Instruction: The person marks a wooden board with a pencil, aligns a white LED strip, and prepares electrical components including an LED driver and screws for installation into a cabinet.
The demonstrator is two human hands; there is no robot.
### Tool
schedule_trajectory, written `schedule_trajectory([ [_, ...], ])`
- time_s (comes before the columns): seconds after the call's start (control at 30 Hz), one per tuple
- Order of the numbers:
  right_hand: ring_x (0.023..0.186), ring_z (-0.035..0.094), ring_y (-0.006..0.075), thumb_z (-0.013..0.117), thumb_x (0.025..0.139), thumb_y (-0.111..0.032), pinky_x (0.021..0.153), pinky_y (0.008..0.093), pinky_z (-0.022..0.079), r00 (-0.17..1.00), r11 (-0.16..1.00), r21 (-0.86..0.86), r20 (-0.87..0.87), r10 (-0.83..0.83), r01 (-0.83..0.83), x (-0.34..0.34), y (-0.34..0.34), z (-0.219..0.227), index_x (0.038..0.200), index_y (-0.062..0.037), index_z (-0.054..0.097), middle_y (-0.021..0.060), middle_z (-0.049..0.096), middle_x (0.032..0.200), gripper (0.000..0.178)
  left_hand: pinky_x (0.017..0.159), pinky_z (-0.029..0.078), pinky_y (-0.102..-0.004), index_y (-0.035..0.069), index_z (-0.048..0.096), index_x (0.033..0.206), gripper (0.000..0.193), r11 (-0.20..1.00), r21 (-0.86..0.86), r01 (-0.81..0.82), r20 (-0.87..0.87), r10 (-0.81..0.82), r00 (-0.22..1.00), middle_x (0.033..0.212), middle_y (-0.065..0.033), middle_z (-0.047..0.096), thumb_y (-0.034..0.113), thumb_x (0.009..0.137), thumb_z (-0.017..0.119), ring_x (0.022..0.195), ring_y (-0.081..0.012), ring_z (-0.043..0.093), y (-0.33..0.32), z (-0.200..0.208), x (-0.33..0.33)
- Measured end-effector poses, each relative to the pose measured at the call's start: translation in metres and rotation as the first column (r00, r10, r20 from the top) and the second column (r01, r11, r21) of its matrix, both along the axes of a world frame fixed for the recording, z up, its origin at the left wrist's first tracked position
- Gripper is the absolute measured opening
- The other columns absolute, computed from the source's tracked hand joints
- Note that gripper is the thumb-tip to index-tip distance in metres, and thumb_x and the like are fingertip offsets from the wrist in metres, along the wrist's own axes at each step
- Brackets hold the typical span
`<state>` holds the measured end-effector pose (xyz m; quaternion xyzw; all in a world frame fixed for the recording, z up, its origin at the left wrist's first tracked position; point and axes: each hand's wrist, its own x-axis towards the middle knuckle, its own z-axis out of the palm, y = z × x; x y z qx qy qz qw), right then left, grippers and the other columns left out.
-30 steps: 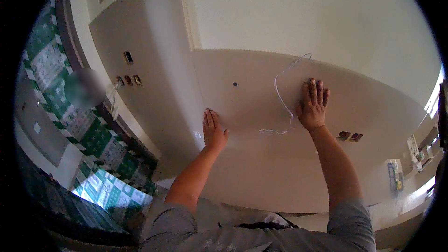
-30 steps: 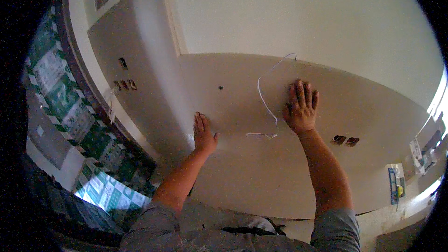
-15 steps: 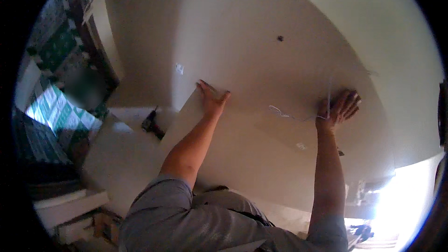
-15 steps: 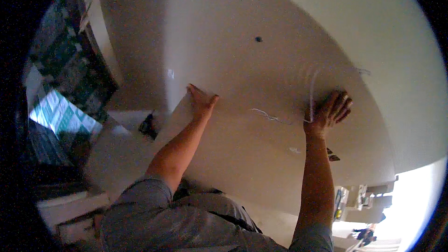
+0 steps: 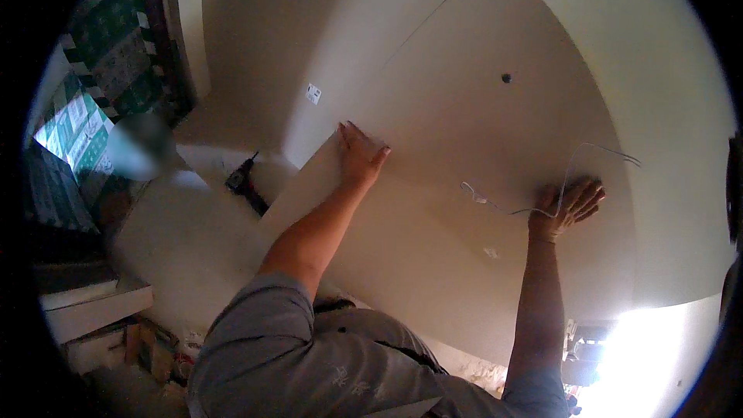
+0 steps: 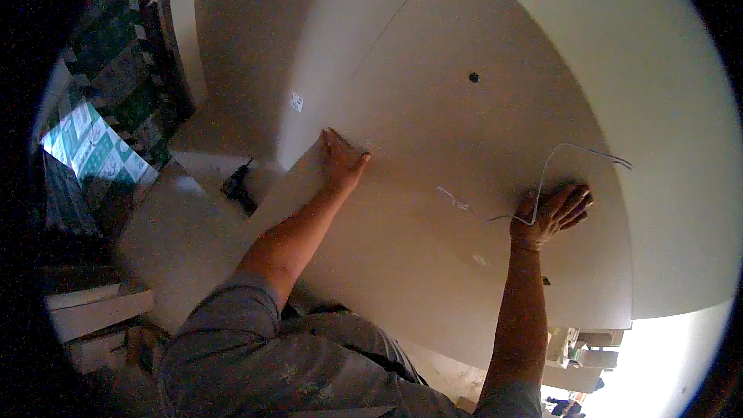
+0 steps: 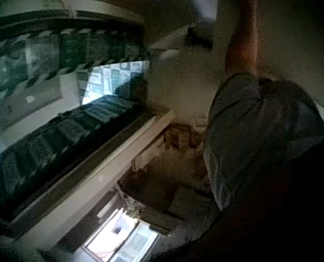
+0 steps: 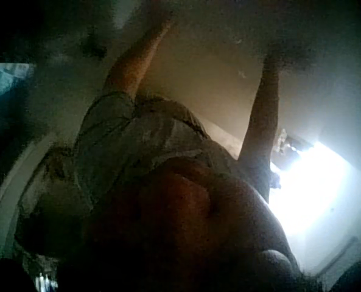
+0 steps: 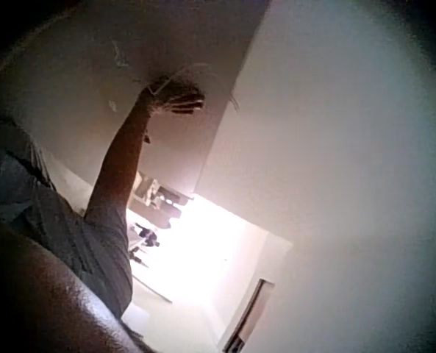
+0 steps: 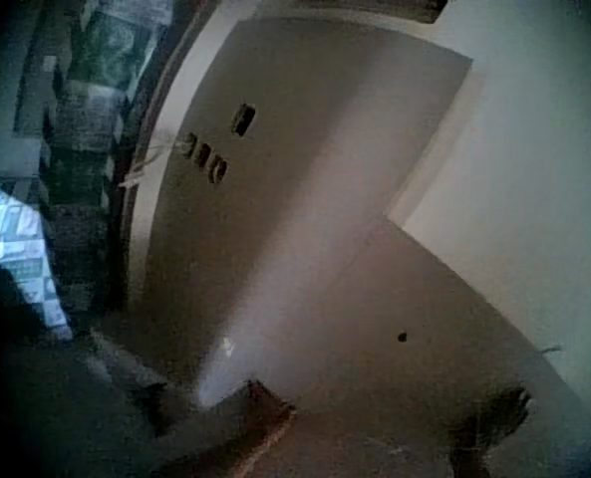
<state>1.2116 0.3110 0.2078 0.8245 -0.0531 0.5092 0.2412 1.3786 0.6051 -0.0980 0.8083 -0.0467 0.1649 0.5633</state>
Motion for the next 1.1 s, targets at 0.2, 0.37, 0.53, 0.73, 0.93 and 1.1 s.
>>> schedule_trajectory([
  [0.2, 0.150, 0.019, 0.0496, 0.042, 0.100, -0.059, 0.119, 0.0665, 0.008, 0.998, 0.998, -0.028, 0.023, 0.055, -0.055, 0.008, 0.010, 0.001, 0.157, -0.0057, 0.032, 0.0256, 0.027, 0.163, 0.079, 0.124, 0.012, -0.0493, -0.016, 0.006, 0.154, 0.107, 0.877, -0.423, -0.227, -0.256, 0.125, 0.959, 0.163, -0.0357, 0.001, 0.051, 0.094, 0.066, 0.154, -0.0451, 0.003, -0.012, 0.018, 0.023],
  [0.37, 0.152, 0.017, 0.0463, 0.042, 0.100, -0.061, 0.120, 0.0628, 0.009, 0.998, 0.996, -0.077, 0.041, 0.037, -0.034, 0.024, 0.008, -0.004, 0.158, -0.0075, 0.032, 0.0236, 0.022, 0.165, 0.079, 0.125, 0.013, -0.0493, -0.016, 0.009, 0.154, 0.096, 0.979, -0.106, -0.176, -0.076, 0.169, 0.983, 0.162, -0.0367, 0.007, 0.040, 0.097, 0.063, 0.153, -0.0468, 0.008, 0.005, -0.012, 0.026],
  [0.53, 0.147, 0.028, 0.0439, 0.059, 0.097, -0.051, 0.116, 0.0604, 0.024, 0.975, 0.957, -0.211, 0.065, 0.215, -0.197, 0.002, -0.025, 0.008, 0.148, -0.0078, 0.047, 0.0258, 0.030, 0.160, 0.068, 0.125, 0.011, -0.0500, -0.016, 0.014, 0.153, 0.092, 0.964, -0.252, -0.084, -0.108, 0.058, 0.992, 0.161, -0.0370, 0.013, 0.037, 0.096, 0.062, 0.151, -0.0490, 0.011, -0.015, -0.015, 0.004],
  [0.73, 0.146, 0.030, 0.0434, 0.057, 0.098, -0.054, 0.118, 0.0598, 0.028, 0.968, 0.971, 0.116, 0.170, 0.187, -0.208, 0.003, -0.027, 0.007, 0.151, -0.0032, 0.042, 0.0221, 0.037, 0.156, 0.075, 0.124, 0.012, -0.0523, -0.017, 0.014, 0.151, 0.087, 0.997, 0.076, 0.004, -0.095, 0.003, 0.995, 0.159, -0.0383, 0.012, 0.032, 0.096, 0.060, 0.151, -0.0505, 0.009, 0.010, 0.028, -0.018],
  [0.93, 0.139, 0.042, 0.0411, 0.066, 0.090, -0.050, 0.110, 0.0568, 0.040, 0.946, 0.909, -0.277, 0.170, -0.274, 0.313, 0.001, -0.031, 0.033, 0.150, -0.0011, 0.040, 0.0226, 0.044, 0.150, 0.081, 0.125, 0.011, -0.0534, -0.016, 0.016, 0.152, 0.092, 0.969, -0.245, -0.024, -0.136, -0.010, 0.991, 0.160, -0.0370, 0.011, 0.035, 0.093, 0.064, 0.153, -0.0485, 0.005, 0.024, 0.042, -0.006],
  [1.1, 0.131, 0.048, 0.0436, 0.066, 0.090, -0.051, 0.112, 0.0560, 0.040, 0.965, 0.961, -0.127, 0.126, -0.230, 0.245, 0.011, 0.009, 0.026, 0.148, 0.0006, 0.040, 0.0245, 0.045, 0.147, 0.081, 0.123, 0.016, -0.0560, -0.012, 0.019, 0.153, 0.089, 0.984, -0.173, -0.046, -0.139, 0.022, 0.990, 0.159, -0.0385, 0.014, 0.037, 0.093, 0.063, 0.150, -0.0523, 0.011, 0.015, 0.035, -0.002],
])
